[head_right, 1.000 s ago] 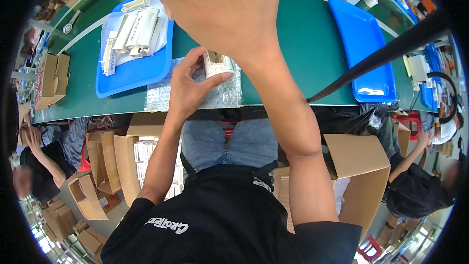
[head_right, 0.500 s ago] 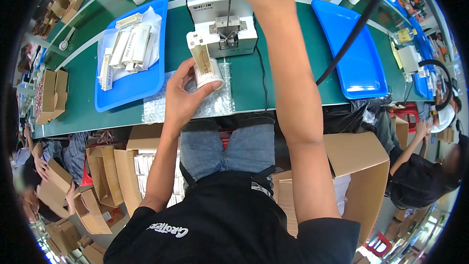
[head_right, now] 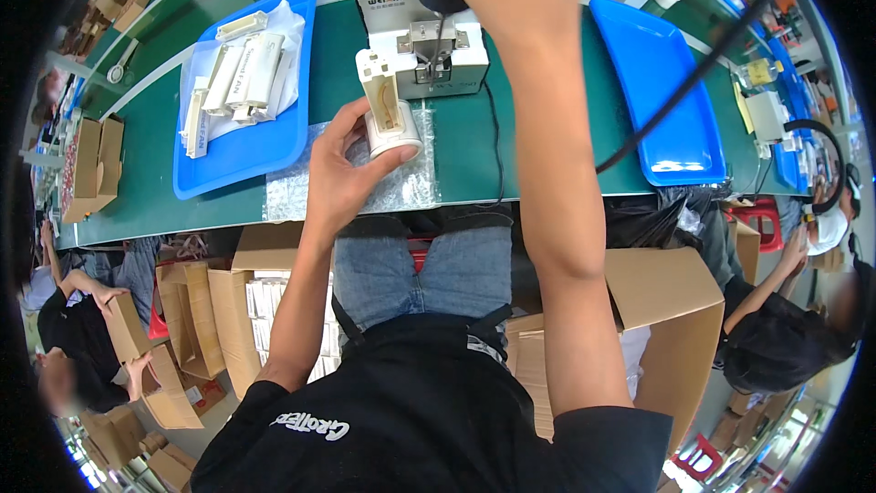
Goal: Assembling plastic housings for electronic components using labels and an electric screwdriver.
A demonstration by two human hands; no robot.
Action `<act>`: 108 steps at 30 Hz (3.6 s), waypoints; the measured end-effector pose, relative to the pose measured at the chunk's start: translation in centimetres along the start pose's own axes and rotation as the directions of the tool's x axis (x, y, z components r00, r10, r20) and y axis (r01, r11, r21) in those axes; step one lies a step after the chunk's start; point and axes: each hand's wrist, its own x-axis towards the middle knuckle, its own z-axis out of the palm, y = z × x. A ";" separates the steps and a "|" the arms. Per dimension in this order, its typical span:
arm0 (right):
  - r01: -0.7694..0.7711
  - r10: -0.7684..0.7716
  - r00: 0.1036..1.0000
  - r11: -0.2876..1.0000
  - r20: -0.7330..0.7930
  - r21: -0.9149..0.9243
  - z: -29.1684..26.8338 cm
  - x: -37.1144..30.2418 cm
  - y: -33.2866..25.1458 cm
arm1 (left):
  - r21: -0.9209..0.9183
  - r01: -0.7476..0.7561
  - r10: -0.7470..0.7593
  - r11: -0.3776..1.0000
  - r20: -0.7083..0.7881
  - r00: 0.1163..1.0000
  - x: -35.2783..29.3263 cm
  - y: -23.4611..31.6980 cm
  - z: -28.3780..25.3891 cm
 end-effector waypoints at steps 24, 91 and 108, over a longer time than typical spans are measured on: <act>-0.140 0.139 0.990 0.981 0.017 0.134 3.2 -4.2 -2.1 | 0.050 -0.053 0.052 0.997 0.013 0.999 0.1 -0.1 0.1; -0.410 0.440 0.888 0.627 -0.132 -0.663 -6.3 -22.6 -1.8 | 0.251 -0.165 0.104 0.954 0.238 0.966 -0.3 1.8 -2.3; -0.467 0.347 0.878 0.471 -0.329 -0.749 -5.3 -23.3 0.0 | 0.516 0.501 -0.510 0.695 -0.138 0.849 33.1 -7.7 -44.7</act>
